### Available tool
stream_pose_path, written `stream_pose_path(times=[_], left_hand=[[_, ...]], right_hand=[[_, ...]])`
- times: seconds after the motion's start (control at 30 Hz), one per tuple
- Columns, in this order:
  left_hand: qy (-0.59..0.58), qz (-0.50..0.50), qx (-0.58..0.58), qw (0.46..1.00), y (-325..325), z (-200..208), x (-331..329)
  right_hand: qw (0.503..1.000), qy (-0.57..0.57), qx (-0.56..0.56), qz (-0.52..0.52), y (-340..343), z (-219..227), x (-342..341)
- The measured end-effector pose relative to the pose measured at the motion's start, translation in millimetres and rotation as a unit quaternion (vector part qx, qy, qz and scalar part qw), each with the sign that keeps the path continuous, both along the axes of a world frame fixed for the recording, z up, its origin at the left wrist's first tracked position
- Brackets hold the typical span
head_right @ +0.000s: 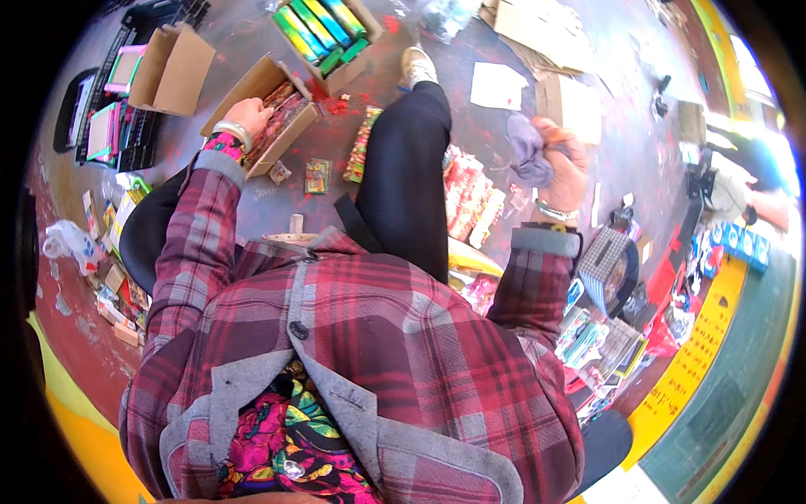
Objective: The person sits on the floor and sorts small packaged items from a cardboard box. They pick up each item, wipe it with a cloth, and place it back into the box. The person handles items one at a time, including colorful packages and small cards.
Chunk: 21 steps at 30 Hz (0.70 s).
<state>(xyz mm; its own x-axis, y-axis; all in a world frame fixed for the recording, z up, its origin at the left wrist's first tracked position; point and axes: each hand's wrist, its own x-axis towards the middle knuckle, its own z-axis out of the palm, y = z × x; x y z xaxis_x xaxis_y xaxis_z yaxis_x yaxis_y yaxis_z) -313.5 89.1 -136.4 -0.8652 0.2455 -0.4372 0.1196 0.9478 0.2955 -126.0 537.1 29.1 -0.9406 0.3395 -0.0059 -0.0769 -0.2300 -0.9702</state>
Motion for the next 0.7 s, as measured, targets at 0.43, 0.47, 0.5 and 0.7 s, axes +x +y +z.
stream_pose_path(times=[0.43, 0.47, 0.5, 0.7], left_hand=[[0.087, -0.083, 0.047, 0.992, 8, 72, 110], [0.081, -0.083, 0.047, 0.992, 9, 75, 119], [0.066, -0.067, 0.042, 0.995, 13, 84, 128], [0.036, -0.058, -0.003, 0.998, 11, 79, 144]], right_hand=[[0.727, -0.469, 0.485, 0.122, -3, -256, 93], [0.718, -0.492, 0.473, 0.137, -8, -252, 86], [0.704, -0.53, 0.448, 0.152, -7, -267, 79], [0.692, -0.423, 0.574, 0.117, -19, -277, 70]])
